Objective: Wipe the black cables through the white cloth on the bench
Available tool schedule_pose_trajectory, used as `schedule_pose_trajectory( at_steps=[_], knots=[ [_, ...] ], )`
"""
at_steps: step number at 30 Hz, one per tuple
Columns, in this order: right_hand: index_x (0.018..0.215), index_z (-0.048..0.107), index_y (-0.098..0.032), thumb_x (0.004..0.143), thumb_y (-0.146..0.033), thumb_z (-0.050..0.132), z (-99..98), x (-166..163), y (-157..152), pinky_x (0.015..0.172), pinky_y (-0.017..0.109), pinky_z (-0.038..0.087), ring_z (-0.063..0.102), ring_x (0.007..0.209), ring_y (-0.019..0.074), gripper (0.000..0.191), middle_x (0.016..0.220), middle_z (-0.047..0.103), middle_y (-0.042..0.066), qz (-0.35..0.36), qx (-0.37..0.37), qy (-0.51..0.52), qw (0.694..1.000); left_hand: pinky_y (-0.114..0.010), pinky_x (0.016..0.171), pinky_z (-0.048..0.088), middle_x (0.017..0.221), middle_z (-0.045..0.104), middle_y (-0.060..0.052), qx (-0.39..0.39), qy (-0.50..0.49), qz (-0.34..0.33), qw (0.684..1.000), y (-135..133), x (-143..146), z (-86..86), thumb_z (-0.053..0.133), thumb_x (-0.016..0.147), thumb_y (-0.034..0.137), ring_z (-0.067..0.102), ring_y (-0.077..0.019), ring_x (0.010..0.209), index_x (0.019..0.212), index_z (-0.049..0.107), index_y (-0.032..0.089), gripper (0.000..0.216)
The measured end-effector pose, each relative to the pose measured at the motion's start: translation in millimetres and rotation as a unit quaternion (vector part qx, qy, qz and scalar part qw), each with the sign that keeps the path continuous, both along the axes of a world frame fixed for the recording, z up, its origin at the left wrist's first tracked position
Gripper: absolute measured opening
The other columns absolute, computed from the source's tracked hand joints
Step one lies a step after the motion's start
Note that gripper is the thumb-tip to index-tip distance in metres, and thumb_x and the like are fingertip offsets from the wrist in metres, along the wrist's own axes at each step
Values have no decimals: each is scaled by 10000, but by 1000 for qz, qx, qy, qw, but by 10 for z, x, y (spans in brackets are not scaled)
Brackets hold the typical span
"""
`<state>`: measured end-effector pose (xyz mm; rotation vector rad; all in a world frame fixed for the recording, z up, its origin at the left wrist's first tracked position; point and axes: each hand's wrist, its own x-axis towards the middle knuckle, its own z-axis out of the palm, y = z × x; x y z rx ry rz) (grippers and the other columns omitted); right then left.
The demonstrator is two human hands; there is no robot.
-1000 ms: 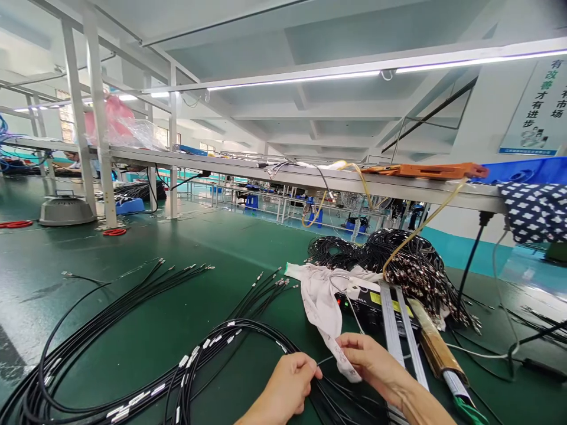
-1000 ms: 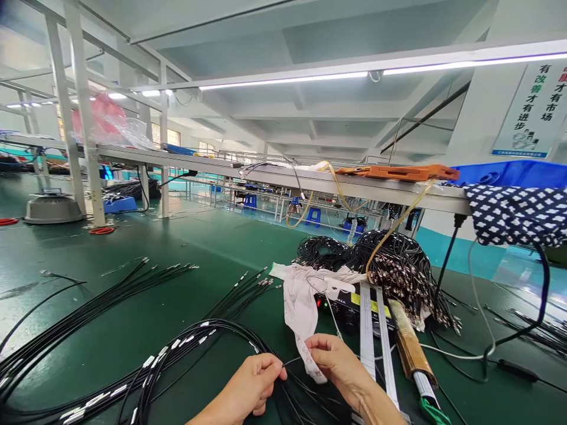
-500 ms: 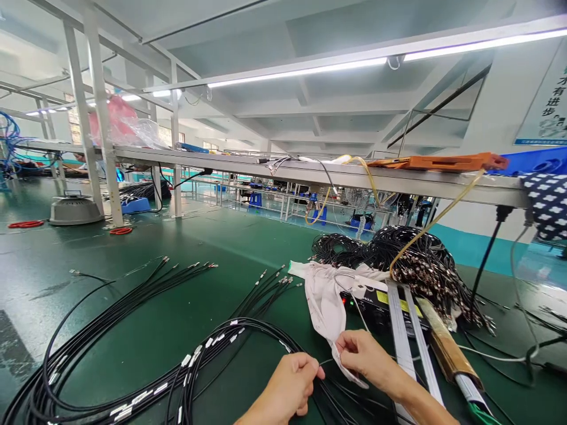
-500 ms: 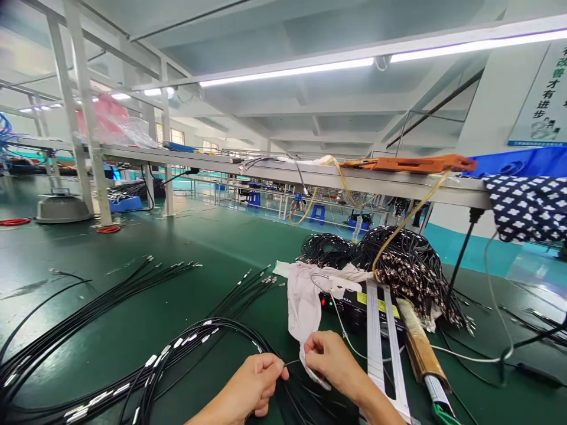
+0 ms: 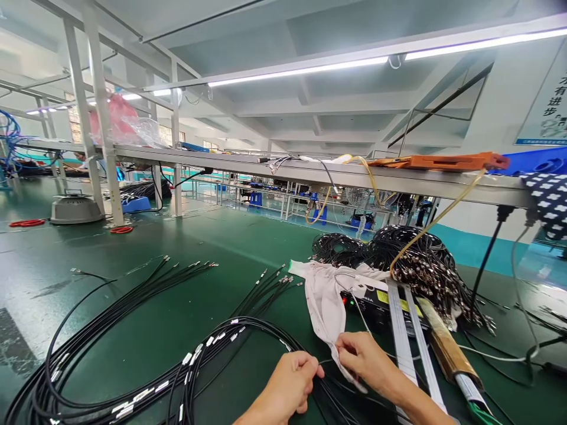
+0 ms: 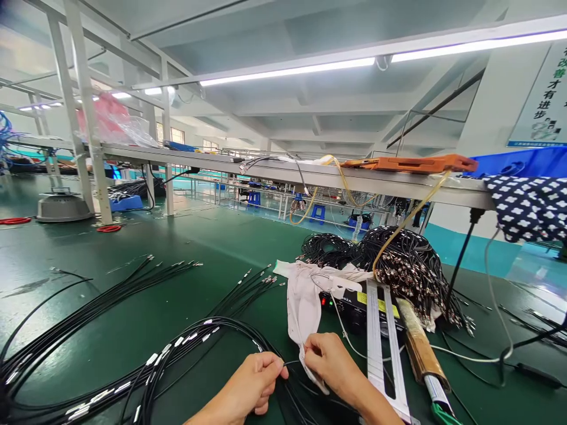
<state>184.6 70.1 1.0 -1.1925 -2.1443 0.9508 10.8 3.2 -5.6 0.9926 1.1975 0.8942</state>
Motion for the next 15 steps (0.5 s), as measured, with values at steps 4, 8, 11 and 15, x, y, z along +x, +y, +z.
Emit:
schedule_pose_trajectory(
  at_steps=[4,8,11,15],
  knots=[
    [613,487,-205,637,-295,405,-3,33,-19,520,251,277,401,534,127,124,549,426,-35,33,-7,-11,999,-237,424,94,358,268,143,-1,-1,2,1000,-12,0,23,281,984,143,102,-36,338,735,490,159,325],
    [658,508,-201,607,-249,407,-12,88,-21,543,246,298,437,572,137,123,576,460,-31,54,-11,-24,998,-232,421,95,358,262,144,0,0,1,1000,-19,9,21,280,987,134,102,-36,338,733,490,157,330],
    [641,486,-206,634,-250,392,-15,106,6,537,243,324,467,559,141,104,562,466,-28,71,-21,-27,997,-233,421,92,357,262,144,0,2,1,1000,-13,15,17,279,986,132,102,-38,339,730,487,160,331],
    [615,490,-198,696,-270,400,3,95,26,538,242,312,448,555,132,141,564,468,-23,76,-10,-36,996,-241,424,86,340,238,150,-3,6,3,1000,-4,21,32,261,990,127,85,-38,336,712,476,167,354]
  ],
)
